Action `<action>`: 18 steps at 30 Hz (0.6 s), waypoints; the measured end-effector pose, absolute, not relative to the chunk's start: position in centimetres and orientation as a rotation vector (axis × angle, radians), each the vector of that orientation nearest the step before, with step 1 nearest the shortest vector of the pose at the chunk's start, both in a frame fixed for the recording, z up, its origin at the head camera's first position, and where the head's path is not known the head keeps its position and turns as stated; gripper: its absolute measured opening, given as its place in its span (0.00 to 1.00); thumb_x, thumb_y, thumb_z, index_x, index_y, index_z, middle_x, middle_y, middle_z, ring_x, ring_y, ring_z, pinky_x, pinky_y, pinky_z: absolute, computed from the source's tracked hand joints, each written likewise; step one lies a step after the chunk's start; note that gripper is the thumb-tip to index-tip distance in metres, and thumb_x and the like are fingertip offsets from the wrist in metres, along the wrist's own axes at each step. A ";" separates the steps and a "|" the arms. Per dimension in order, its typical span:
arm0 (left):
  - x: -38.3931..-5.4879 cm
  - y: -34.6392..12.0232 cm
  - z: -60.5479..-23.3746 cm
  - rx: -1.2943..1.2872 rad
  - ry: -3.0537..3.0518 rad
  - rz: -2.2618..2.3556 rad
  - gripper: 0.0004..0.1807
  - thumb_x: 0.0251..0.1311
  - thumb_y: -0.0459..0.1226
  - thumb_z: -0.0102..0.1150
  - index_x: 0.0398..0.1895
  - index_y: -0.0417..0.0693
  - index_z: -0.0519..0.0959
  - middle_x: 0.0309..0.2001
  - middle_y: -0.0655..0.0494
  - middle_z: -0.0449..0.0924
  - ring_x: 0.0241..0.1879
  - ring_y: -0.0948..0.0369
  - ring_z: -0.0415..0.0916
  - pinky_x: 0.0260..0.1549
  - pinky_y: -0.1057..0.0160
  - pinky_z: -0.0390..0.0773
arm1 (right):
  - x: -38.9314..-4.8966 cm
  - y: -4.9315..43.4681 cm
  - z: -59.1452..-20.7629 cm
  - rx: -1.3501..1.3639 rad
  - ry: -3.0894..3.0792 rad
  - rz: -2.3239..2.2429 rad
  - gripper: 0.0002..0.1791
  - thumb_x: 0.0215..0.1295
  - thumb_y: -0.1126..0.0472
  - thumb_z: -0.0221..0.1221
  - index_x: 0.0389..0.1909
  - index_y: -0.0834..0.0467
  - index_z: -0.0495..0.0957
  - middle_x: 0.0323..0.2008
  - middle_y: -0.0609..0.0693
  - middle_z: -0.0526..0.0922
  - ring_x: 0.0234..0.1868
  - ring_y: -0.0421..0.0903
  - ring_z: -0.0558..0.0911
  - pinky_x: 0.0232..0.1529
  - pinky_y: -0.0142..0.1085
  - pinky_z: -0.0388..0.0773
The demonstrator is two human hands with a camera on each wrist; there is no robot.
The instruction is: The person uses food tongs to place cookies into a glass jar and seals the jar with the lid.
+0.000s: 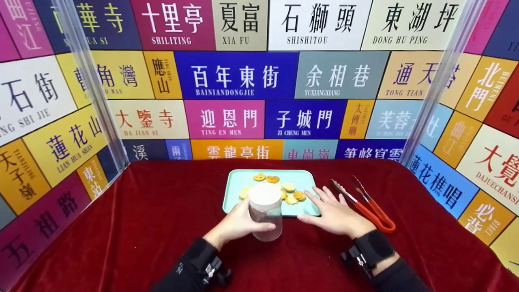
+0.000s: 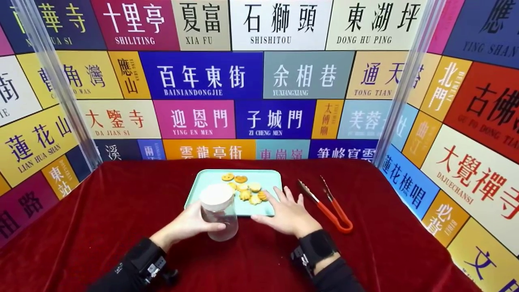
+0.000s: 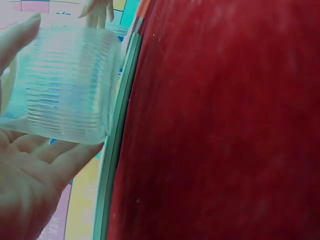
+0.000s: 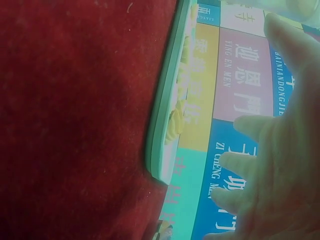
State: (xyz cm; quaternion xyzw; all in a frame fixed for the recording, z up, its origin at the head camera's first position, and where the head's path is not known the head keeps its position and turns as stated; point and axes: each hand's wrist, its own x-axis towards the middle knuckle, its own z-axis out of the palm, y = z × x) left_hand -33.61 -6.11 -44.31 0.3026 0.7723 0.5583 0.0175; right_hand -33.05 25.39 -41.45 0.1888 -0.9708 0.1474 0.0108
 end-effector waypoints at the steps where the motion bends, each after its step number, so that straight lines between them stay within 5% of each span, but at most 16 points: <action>1: -33.6 -6.1 -44.4 0.942 2.408 1.719 0.49 0.54 0.43 0.84 0.78 0.51 0.66 0.66 0.59 0.79 0.66 0.59 0.76 0.69 0.52 0.71 | -33.1 25.4 -41.5 0.589 -3.029 0.461 0.55 0.69 0.20 0.51 0.84 0.52 0.59 0.84 0.60 0.54 0.84 0.68 0.46 0.76 0.75 0.40; 9: -33.8 -6.3 -45.1 0.981 2.370 1.677 0.49 0.52 0.41 0.85 0.77 0.56 0.66 0.64 0.62 0.80 0.64 0.61 0.77 0.68 0.53 0.73 | -33.1 25.4 -41.5 0.596 -3.026 0.461 0.55 0.69 0.20 0.51 0.84 0.52 0.59 0.84 0.61 0.55 0.84 0.68 0.47 0.76 0.75 0.40; 18: -34.4 -6.4 -46.4 1.023 2.196 1.757 0.55 0.55 0.39 0.83 0.82 0.51 0.58 0.68 0.55 0.75 0.67 0.57 0.73 0.72 0.54 0.67 | -33.0 25.5 -41.5 0.592 -3.029 0.473 0.55 0.68 0.20 0.51 0.84 0.53 0.59 0.84 0.61 0.55 0.84 0.68 0.47 0.76 0.75 0.40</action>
